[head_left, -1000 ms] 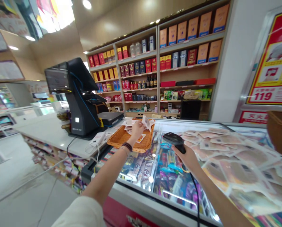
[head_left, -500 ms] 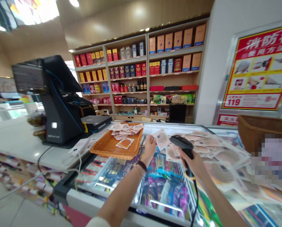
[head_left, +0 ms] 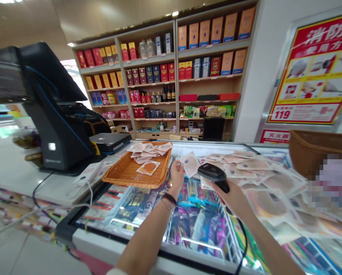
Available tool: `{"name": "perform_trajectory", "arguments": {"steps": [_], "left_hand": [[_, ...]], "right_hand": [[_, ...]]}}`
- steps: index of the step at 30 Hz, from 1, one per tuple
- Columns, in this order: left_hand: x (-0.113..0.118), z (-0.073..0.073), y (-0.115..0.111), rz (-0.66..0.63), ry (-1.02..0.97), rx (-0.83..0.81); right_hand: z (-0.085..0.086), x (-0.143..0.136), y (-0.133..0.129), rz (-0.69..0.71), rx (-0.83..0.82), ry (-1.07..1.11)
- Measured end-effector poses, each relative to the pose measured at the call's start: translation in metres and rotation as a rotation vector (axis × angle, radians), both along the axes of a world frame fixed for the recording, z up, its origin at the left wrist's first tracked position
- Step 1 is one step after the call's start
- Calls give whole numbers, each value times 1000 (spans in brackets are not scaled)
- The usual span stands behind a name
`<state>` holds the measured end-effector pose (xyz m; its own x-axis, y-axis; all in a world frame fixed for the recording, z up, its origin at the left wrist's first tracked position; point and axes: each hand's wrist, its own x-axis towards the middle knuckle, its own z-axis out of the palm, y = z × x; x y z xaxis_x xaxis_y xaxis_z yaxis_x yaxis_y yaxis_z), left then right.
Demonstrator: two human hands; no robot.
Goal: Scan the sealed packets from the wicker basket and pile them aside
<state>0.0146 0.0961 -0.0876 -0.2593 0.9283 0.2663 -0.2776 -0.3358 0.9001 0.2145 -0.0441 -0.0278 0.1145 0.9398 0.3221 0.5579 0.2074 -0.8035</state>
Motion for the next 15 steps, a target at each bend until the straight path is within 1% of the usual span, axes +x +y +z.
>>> {"name": "perform_trajectory", "arguments": {"steps": [6, 11, 15], "left_hand": [[0, 0, -2, -40, -15, 28], [-1, -2, -2, -11, -32, 25], [-1, 3, -3, 27, -99, -25]], "right_hand": [[-5, 1, 2, -5, 17, -23], [-5, 1, 1, -3, 24, 6], [-3, 7, 2, 6, 14, 89]]}}
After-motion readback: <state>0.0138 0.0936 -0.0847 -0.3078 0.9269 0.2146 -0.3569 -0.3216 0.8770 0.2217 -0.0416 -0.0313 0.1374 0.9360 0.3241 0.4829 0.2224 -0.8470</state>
